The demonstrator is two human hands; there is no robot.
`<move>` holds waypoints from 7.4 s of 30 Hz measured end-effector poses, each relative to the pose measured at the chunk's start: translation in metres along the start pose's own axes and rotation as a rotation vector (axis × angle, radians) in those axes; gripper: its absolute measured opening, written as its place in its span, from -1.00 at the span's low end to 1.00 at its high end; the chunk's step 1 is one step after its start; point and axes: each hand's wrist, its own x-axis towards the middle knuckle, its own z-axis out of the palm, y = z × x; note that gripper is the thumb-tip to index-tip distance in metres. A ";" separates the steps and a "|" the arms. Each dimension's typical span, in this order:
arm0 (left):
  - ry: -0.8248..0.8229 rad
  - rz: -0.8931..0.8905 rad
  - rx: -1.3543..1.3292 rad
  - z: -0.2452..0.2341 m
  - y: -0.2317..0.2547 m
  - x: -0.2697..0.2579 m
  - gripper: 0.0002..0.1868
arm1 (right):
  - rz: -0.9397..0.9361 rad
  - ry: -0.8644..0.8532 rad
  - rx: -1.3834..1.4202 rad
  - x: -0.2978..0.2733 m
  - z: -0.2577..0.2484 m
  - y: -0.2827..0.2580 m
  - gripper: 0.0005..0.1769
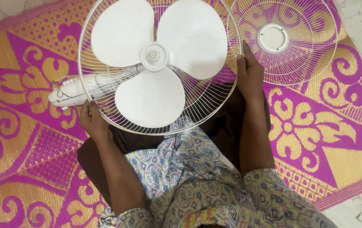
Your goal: The person sits on a mat and assembles a white electric fan by hand. They attach the front wire cage to the fan body, align the tabs, and press the cage into place to secure it.
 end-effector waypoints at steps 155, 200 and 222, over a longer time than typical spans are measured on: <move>0.127 0.206 0.200 0.008 0.000 -0.025 -0.49 | -0.141 -0.133 0.155 0.066 -0.010 -0.030 -0.46; 0.126 0.219 0.248 0.011 0.007 -0.018 -0.48 | -0.267 -0.028 0.082 0.078 0.012 -0.013 -0.51; 0.106 0.233 0.271 0.012 0.012 -0.027 -0.48 | -0.211 -0.060 0.075 0.076 0.006 -0.013 -0.48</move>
